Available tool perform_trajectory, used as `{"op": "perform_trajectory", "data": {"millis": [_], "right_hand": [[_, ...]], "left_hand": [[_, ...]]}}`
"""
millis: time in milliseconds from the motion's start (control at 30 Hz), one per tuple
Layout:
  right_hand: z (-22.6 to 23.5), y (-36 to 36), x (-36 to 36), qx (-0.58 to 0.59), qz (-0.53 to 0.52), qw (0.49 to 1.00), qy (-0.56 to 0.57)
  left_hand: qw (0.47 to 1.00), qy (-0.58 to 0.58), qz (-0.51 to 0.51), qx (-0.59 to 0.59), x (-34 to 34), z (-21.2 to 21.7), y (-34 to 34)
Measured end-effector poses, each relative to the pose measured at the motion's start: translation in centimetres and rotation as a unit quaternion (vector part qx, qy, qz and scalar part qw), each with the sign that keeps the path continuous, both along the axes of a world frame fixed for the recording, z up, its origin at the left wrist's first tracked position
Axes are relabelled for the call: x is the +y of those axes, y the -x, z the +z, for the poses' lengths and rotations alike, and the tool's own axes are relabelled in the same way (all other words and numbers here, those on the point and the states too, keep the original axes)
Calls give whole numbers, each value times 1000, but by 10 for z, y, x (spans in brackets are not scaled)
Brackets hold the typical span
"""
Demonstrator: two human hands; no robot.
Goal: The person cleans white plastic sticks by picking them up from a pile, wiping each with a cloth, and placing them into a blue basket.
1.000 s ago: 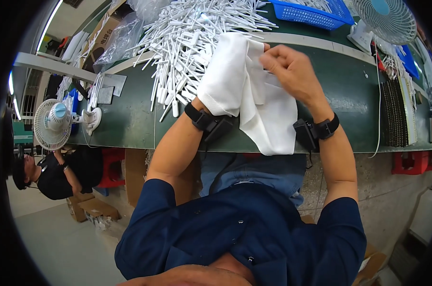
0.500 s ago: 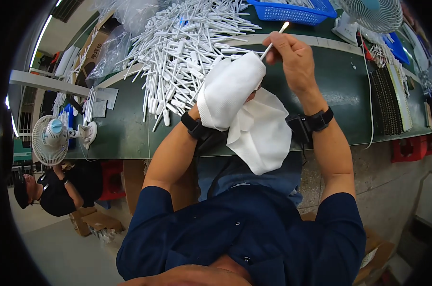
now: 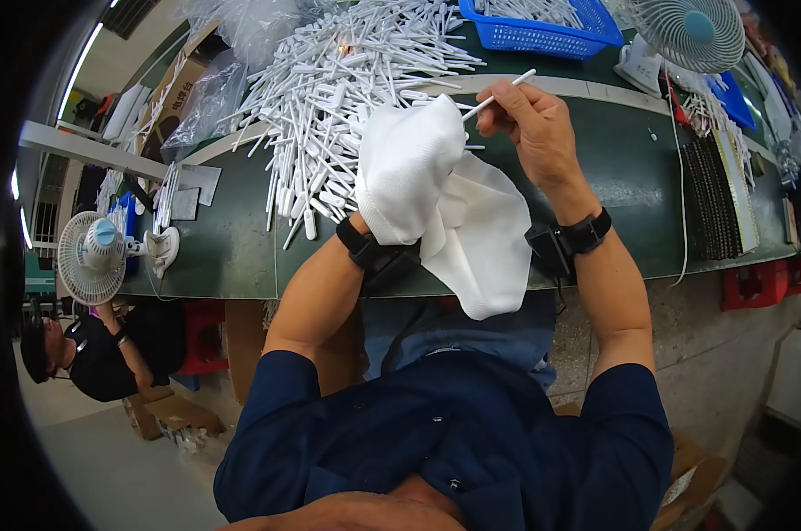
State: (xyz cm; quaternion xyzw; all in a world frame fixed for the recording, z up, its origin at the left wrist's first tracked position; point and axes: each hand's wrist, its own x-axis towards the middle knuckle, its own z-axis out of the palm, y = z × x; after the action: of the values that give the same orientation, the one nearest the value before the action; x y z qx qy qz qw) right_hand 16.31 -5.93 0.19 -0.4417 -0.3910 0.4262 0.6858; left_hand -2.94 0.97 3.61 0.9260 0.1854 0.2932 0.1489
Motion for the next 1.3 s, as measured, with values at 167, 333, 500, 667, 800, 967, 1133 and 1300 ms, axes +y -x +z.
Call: {"op": "perform_trajectory", "data": {"millis": [167, 333, 500, 667, 800, 967, 1133, 1300], "right_hand": [[-9, -18, 10, -1, -5, 1000, 22], [27, -90, 55, 88, -106, 991, 1], [33, -101, 90, -204, -55, 974, 81], [18, 6, 121, -649, 85, 755, 39], [-12, 30, 148, -707, 94, 700, 29], [-2, 25, 144, -681, 87, 725, 51], [0, 41, 160, -660, 86, 735, 132], [23, 36, 146, -679, 103, 712, 148]], "left_hand": [[993, -92, 26, -68, 2, -27, -6], [992, -106, -14, -65, 3, -29, -8], [993, -73, -61, -68, 8, -24, -9], [935, 242, -136, -221, 11, -97, -12], [757, 517, -244, -316, 12, -99, -13], [414, 769, -346, -343, 12, -75, -12], [482, 772, -200, -362, 43, -155, -21], [975, 143, -114, -123, 30, -88, -2]]}}
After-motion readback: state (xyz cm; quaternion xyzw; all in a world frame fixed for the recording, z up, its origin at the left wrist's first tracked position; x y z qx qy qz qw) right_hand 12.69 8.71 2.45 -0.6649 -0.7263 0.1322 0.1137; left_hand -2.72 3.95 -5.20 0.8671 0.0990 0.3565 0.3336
